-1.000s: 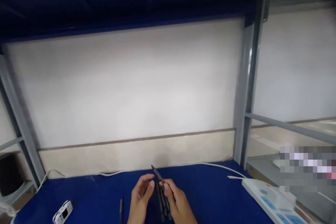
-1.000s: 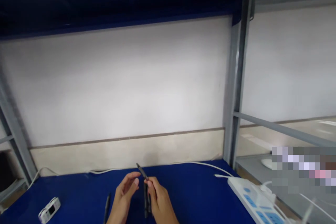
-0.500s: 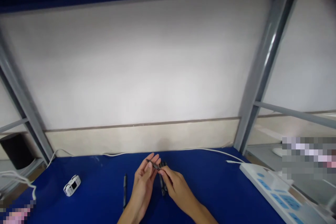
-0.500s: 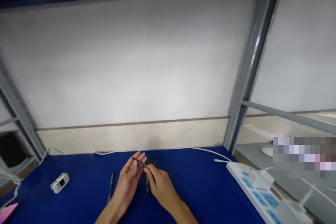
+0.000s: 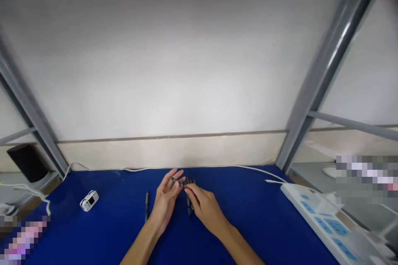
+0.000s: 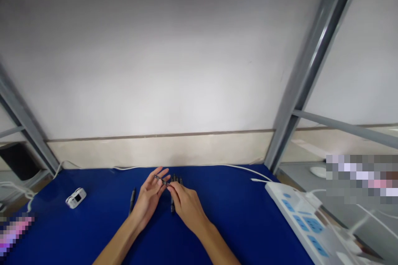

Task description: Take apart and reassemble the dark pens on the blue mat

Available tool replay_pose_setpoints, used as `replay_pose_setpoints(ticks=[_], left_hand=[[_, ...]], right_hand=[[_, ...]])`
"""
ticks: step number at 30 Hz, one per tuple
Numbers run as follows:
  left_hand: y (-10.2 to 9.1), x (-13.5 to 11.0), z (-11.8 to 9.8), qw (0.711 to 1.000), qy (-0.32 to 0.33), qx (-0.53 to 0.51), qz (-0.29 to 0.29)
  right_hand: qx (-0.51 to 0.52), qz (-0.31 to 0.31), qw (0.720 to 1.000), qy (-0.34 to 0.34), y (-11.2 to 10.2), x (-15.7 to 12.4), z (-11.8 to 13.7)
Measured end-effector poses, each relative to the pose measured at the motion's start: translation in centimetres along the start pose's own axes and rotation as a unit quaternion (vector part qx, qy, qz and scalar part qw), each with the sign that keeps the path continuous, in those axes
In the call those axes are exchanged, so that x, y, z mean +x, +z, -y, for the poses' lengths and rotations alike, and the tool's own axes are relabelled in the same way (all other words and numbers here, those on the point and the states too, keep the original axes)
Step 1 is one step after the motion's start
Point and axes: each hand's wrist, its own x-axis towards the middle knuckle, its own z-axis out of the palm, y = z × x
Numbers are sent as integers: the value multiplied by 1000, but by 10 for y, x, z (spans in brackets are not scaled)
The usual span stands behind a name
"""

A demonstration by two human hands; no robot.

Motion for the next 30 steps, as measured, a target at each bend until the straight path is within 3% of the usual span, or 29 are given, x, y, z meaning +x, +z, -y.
replay_pose_setpoints(ticks=[2, 7, 13, 22, 30], left_hand=[[-2, 0, 0, 1000, -14, 19, 1], [-8, 1, 8, 994, 15, 85, -68], [1, -1, 6, 999, 6, 40, -7], [-2, -6, 7, 995, 4, 78, -59], [-1, -5, 6, 994, 11, 90, -54]], right_hand=[[-2, 0, 1000, -6, -1, 1, 0], [-18, 15, 1000, -7, -1, 1, 4], [19, 7, 999, 33, -6, 2, 5], [-15, 11, 999, 33, -7, 0, 2], [5, 28, 999, 21, -5, 1, 4]])
